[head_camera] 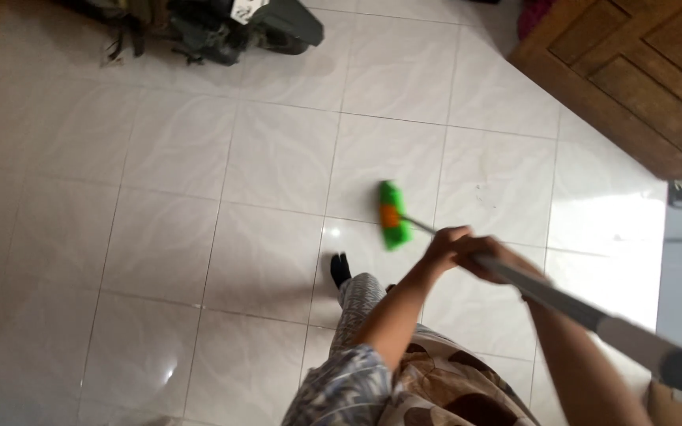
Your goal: Sweeping a tiled entryway floor using a broom and collecting the dirt with a green dustpan.
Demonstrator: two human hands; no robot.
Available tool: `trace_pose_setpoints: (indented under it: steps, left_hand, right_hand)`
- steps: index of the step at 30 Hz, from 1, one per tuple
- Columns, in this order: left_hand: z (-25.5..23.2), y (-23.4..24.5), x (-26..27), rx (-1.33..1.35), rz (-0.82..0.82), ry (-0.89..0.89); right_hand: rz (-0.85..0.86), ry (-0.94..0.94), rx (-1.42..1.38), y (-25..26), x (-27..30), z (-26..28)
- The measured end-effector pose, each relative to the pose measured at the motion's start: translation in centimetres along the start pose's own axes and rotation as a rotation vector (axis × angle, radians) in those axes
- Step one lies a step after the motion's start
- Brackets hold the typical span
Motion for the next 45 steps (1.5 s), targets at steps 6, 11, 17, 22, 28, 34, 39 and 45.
trace_pose_setpoints:
  steps: [6, 11, 17, 22, 28, 34, 39, 45]
  left_hand:
    - [-9.0, -3.4, -5.1, -0.667, 0.086, -0.241]
    - [-18.3, 2.4, -3.3, -0.795, -0.018, -0.274]
    - [-19.1, 16.8, -3.4, -0.993, -0.075, -0.075]
    - [-14.3, 18.1, -8.8, -0.521, 0.214, 0.022]
    - [-15.5, 9.8, -15.2, -0.140, 0.340, 0.132]
    - [-23.7, 6.8, -17.3, -0.651, 0.439, -0.205]
    - [-28.4, 13.5, -18.1, -0.910, 0.269, -0.031]
    - [-24.6, 20.4, -21.5, -0.832, 0.265, 0.032]
  right_hand:
    - [-0.092, -0.120, 0.082, 8.0, -0.3, 3.7]
    - [-0.151, -0.159, -0.014, 11.0, -6.4, 8.3]
    - [-0.335, 0.105, -0.305, 7.2, -18.0, 4.9]
    - [-0.395, -0.230, -0.301, 6.0, -18.3, -3.1]
    - [-0.528, -0.013, -0.172, 13.9, -14.2, 0.2]
    - [-0.408, -0.482, -0.124, 20.2, -12.7, 5.3]
    - [-0.597, 0.058, -0.381, 19.6, -17.0, 1.0]
    - [-0.585, -0.070, -0.406, 17.6, -22.8, -4.4]
Point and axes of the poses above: each hand's wrist, its own x-axis away from the middle knuckle, its own y-axis out of the back of the hand, z = x × y, the point moved 1 cm from there along -x, towards the middle knuckle, and after that the axes turned 9 degrees about z, right-handed, at the moved point
